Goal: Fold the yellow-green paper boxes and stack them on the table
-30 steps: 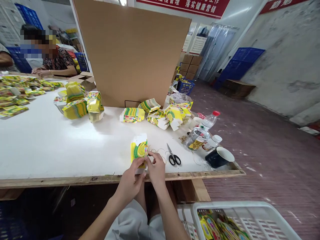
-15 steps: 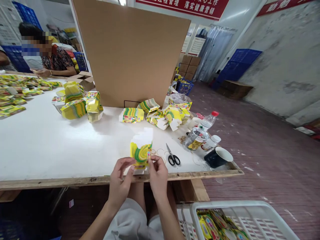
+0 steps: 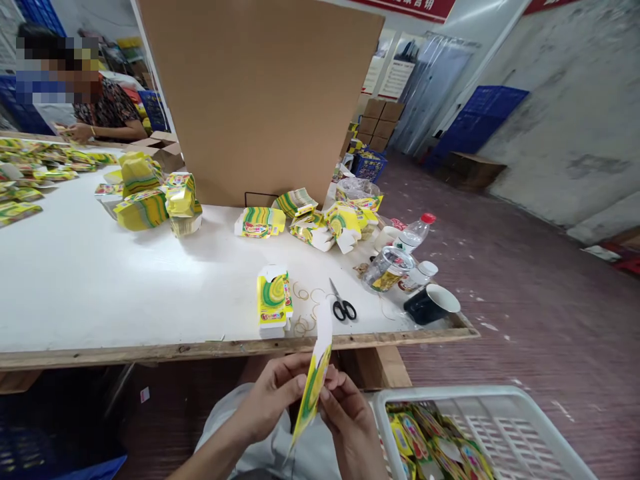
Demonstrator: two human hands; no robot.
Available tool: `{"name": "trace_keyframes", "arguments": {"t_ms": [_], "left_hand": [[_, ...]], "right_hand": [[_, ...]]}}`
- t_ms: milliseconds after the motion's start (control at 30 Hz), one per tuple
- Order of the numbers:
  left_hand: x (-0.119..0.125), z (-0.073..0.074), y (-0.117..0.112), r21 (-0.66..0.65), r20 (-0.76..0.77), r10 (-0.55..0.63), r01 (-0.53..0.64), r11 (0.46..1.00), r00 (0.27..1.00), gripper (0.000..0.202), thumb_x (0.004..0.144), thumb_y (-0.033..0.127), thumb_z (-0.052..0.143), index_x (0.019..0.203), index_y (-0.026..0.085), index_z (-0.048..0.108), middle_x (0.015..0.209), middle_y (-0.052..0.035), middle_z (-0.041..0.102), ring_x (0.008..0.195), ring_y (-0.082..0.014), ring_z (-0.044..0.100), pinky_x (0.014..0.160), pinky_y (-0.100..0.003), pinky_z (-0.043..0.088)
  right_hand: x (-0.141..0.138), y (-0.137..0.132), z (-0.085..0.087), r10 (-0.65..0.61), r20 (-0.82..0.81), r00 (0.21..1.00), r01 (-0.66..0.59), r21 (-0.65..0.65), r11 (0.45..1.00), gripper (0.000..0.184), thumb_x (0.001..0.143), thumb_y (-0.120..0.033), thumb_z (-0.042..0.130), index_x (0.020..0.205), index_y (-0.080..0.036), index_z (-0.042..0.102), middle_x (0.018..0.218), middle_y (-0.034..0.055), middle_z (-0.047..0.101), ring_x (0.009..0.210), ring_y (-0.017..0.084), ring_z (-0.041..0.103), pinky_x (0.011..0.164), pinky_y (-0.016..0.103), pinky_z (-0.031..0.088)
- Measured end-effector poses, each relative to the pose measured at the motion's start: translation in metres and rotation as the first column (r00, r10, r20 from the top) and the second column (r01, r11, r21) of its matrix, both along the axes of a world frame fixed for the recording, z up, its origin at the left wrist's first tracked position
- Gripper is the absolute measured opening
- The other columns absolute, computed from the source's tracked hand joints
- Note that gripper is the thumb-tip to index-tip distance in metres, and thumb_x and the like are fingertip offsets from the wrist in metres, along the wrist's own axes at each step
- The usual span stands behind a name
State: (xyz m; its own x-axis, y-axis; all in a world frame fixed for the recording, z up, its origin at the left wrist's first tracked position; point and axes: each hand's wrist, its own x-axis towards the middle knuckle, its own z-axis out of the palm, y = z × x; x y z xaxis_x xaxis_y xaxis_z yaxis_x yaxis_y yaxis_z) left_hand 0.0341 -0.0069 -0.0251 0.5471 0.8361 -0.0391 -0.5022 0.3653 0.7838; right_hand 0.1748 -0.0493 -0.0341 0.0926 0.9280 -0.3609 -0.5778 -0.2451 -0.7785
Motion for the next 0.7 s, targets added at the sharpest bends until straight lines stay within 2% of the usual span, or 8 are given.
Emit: {"name": "trace_keyframes", "arguments": {"t_ms": [100,233,300,400,500,567,633,700], "left_hand": [[-0.002,0.002,0.000,0.013,0.032,-0.020,0.020,1.000,0.999,0.065,0.067,0.057,0.078,0.117,0.016,0.071,0.115,-0.0158,0.073,0.108,-0.0310,0.066,0.089,-0.033,0.051],[-0.002,0.000,-0.001,-0.085,-0.078,0.082,-0.089,0.992,0.994,0.051,0.068,0.045,0.083,0.111,0.020,0.074,0.102,-0.0127,0.078,0.096,-0.0283,0.071,0.080,-0.032,0.054],[-0.002,-0.002,-0.003,-0.091,-0.086,0.095,-0.103,0.991,0.992,0.052,0.069,0.046,0.082,0.114,0.021,0.073,0.106,-0.0124,0.077,0.097,-0.0287,0.070,0.083,-0.034,0.054],[-0.003,-0.002,-0.005,-0.003,0.002,0.018,-0.018,1.000,1.000,0.066,0.066,0.056,0.080,0.120,0.019,0.070,0.119,-0.0155,0.071,0.109,-0.0332,0.065,0.094,-0.040,0.050],[-0.005,-0.001,-0.004,0.040,0.045,-0.008,0.006,0.999,0.999,0.074,0.061,0.057,0.082,0.123,0.018,0.068,0.120,-0.0167,0.071,0.112,-0.0349,0.064,0.096,-0.041,0.048],[-0.006,-0.001,-0.002,0.031,0.048,0.021,-0.023,0.999,0.999,0.068,0.063,0.052,0.083,0.120,0.018,0.070,0.115,-0.0159,0.073,0.108,-0.0330,0.066,0.092,-0.038,0.050],[-0.008,-0.001,0.001,-0.018,0.051,0.053,-0.052,0.998,0.997,0.057,0.068,0.048,0.082,0.116,0.018,0.072,0.108,-0.0144,0.075,0.100,-0.0292,0.069,0.084,-0.033,0.052],[-0.009,0.000,0.003,-0.089,0.060,0.058,-0.052,0.995,0.997,0.051,0.070,0.045,0.081,0.112,0.017,0.074,0.101,-0.0127,0.077,0.090,-0.0246,0.071,0.077,-0.028,0.052]], "right_hand": [[-0.001,0.002,0.002,0.010,-0.029,1.000,-0.009,0.026,1.000,0.028,0.065,-0.031,0.090,0.072,-0.021,0.065,0.078,-0.0016,0.067,0.066,0.011,0.055,0.062,0.019,0.046],[-0.004,0.003,0.006,0.019,0.020,1.000,-0.021,0.087,0.996,0.027,0.067,-0.030,0.089,0.073,-0.021,0.064,0.081,-0.0012,0.066,0.072,0.013,0.057,0.066,0.020,0.048],[-0.004,0.003,0.010,0.028,0.015,0.999,-0.029,0.105,0.994,0.027,0.068,-0.031,0.087,0.072,-0.021,0.063,0.081,-0.0011,0.066,0.073,0.013,0.058,0.066,0.019,0.049],[-0.005,0.003,0.016,0.006,-0.046,0.999,-0.002,0.076,0.997,0.029,0.067,-0.033,0.088,0.072,-0.021,0.061,0.081,-0.0014,0.066,0.071,0.013,0.059,0.066,0.021,0.050],[-0.009,0.003,0.013,-0.049,-0.029,0.998,0.051,0.056,0.997,0.031,0.067,-0.036,0.087,0.074,-0.023,0.060,0.084,-0.0012,0.066,0.074,0.014,0.061,0.068,0.024,0.052],[-0.011,0.004,0.007,-0.061,0.072,0.996,0.056,0.066,0.996,0.030,0.069,-0.039,0.085,0.077,-0.024,0.060,0.086,0.0000,0.066,0.075,0.017,0.062,0.067,0.026,0.053],[-0.010,0.004,0.003,-0.117,0.264,0.957,0.084,0.132,0.988,0.027,0.074,-0.042,0.080,0.084,-0.024,0.061,0.088,0.0021,0.067,0.078,0.019,0.063,0.068,0.029,0.053],[-0.006,0.006,0.005,-0.242,0.503,0.830,0.114,0.271,0.956,0.027,0.079,-0.040,0.075,0.098,-0.025,0.063,0.100,0.0058,0.067,0.087,0.022,0.062,0.076,0.033,0.052]]}}
